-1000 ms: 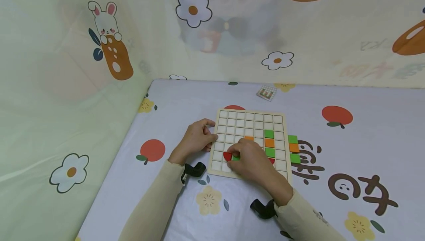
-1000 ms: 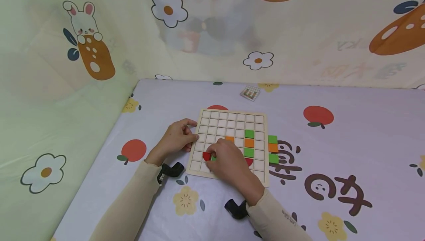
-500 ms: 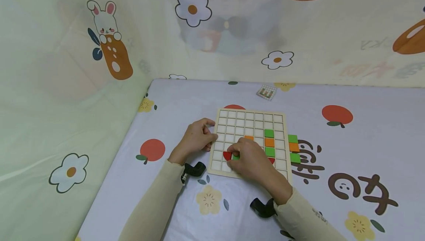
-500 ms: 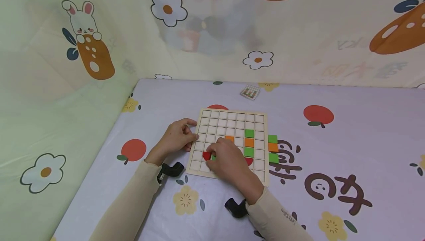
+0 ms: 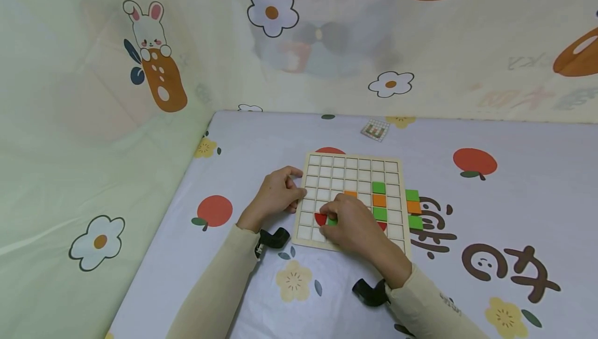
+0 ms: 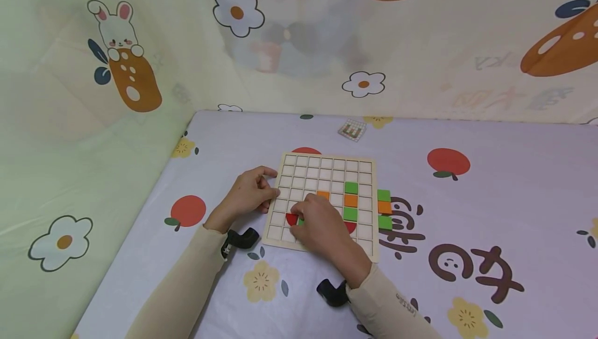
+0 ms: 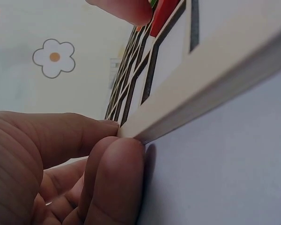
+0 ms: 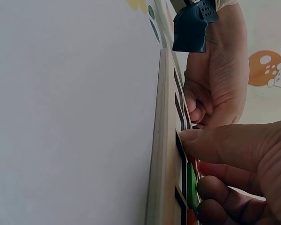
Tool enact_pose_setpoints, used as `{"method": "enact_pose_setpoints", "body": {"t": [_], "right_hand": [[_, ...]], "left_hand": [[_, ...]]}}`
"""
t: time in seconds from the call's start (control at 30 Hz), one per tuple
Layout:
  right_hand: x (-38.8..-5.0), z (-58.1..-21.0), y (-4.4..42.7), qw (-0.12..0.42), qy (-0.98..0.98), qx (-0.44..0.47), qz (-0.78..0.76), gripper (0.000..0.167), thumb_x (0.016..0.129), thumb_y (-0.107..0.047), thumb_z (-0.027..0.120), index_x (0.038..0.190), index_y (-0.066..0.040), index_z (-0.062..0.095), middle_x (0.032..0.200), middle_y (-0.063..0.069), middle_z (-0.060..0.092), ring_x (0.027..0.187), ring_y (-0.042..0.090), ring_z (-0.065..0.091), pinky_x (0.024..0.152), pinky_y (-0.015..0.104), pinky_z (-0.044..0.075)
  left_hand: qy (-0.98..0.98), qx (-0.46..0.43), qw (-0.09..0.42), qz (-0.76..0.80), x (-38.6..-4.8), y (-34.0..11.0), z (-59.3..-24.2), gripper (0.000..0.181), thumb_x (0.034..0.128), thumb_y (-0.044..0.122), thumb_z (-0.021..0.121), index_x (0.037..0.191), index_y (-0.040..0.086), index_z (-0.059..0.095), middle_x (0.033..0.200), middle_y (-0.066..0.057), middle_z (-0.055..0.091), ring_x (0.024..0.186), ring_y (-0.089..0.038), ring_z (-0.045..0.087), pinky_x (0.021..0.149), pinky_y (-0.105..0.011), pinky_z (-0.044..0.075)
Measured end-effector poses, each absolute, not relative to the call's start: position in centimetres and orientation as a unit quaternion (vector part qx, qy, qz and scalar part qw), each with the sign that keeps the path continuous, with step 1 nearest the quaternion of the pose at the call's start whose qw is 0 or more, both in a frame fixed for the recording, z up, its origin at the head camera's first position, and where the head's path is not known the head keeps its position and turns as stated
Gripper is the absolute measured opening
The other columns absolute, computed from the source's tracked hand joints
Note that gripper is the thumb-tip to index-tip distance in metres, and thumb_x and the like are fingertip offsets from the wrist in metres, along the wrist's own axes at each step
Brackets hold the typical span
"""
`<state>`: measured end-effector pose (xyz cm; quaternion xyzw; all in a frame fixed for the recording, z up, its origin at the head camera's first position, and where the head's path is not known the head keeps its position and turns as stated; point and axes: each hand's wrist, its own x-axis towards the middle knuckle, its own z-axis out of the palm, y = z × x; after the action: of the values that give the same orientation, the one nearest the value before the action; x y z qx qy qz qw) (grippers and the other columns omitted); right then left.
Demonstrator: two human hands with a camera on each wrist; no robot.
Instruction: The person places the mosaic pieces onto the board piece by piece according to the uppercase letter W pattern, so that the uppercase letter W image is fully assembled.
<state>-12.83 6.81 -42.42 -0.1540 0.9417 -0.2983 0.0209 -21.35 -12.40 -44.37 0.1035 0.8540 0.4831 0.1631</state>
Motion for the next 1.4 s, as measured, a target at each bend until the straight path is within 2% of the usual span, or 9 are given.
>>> {"method": "enact_pose_setpoints", "body": {"t": [0.3, 0.63, 1.03, 1.13, 1.23, 1.33, 1.4], "right_hand": [[-12.6, -42.4, 6.9, 0.011, 0.941, -0.157, -0.301, 0.026, 0.075, -0.011, 0.079, 0.101, -0.006, 0.076, 0.074, 0.0, 0.052, 0.07, 0.016, 0.044, 0.06, 0.03, 0.038], [-12.5, -42.5, 7.0, -0.004, 0.942, -0.158, -0.296, 0.022, 0.077, -0.008, 0.077, 0.099, -0.006, 0.077, 0.079, -0.001, 0.056, 0.072, 0.016, 0.046, 0.06, 0.029, 0.04], [-11.9, -42.5, 7.2, -0.037, 0.946, -0.156, -0.281, 0.032, 0.075, -0.013, 0.081, 0.107, -0.007, 0.076, 0.091, 0.003, 0.058, 0.089, 0.022, 0.051, 0.073, 0.034, 0.047], [-11.6, -42.3, 7.4, -0.06, 0.946, -0.162, -0.276, 0.036, 0.076, -0.019, 0.083, 0.11, -0.007, 0.076, 0.098, 0.006, 0.061, 0.093, 0.024, 0.054, 0.08, 0.037, 0.05], [-11.2, -42.0, 7.9, -0.077, 0.945, -0.167, -0.271, 0.044, 0.077, -0.026, 0.083, 0.116, -0.007, 0.073, 0.112, 0.013, 0.063, 0.104, 0.031, 0.057, 0.091, 0.045, 0.05], [-11.0, -41.8, 8.7, -0.078, 0.946, -0.164, -0.27, 0.054, 0.077, -0.03, 0.083, 0.124, -0.007, 0.068, 0.128, 0.019, 0.059, 0.119, 0.038, 0.053, 0.1, 0.053, 0.047], [-11.0, -41.7, 9.3, -0.07, 0.947, -0.157, -0.27, 0.059, 0.077, -0.031, 0.083, 0.128, -0.007, 0.066, 0.136, 0.022, 0.054, 0.127, 0.04, 0.049, 0.101, 0.057, 0.044]], "left_hand": [[0.854, 0.102, 0.165, 0.483, -21.4, -12.4, -44.4, 0.042, 0.0891, 0.01, 0.07, 0.129, 0.005, 0.057, 0.073, -0.009, 0.062, 0.05, -0.018, 0.063, 0.05, -0.03, 0.057], [0.848, 0.106, 0.165, 0.492, -21.4, -12.4, -44.3, 0.043, 0.0887, 0.008, 0.071, 0.129, 0.004, 0.057, 0.073, -0.009, 0.062, 0.049, -0.017, 0.062, 0.049, -0.031, 0.057], [0.843, 0.106, 0.166, 0.501, -21.2, -12.4, -44.2, 0.042, 0.0888, 0.007, 0.07, 0.129, 0.003, 0.057, 0.073, -0.009, 0.062, 0.049, -0.017, 0.061, 0.05, -0.032, 0.058], [0.842, 0.103, 0.167, 0.503, -21.2, -12.4, -44.2, 0.042, 0.0887, 0.007, 0.07, 0.128, 0.003, 0.057, 0.073, -0.009, 0.062, 0.049, -0.017, 0.061, 0.05, -0.032, 0.058], [0.84, 0.103, 0.168, 0.505, -21.2, -12.4, -44.2, 0.042, 0.0886, 0.006, 0.07, 0.129, 0.003, 0.057, 0.073, -0.009, 0.062, 0.049, -0.017, 0.061, 0.05, -0.032, 0.058], [0.841, 0.105, 0.166, 0.503, -21.2, -12.4, -44.2, 0.042, 0.0889, 0.006, 0.07, 0.129, 0.003, 0.057, 0.073, -0.009, 0.062, 0.049, -0.016, 0.061, 0.05, -0.032, 0.058], [0.843, 0.105, 0.165, 0.502, -21.2, -12.4, -44.3, 0.042, 0.089, 0.006, 0.07, 0.129, 0.002, 0.057, 0.073, -0.009, 0.062, 0.049, -0.016, 0.061, 0.05, -0.032, 0.058]]}}
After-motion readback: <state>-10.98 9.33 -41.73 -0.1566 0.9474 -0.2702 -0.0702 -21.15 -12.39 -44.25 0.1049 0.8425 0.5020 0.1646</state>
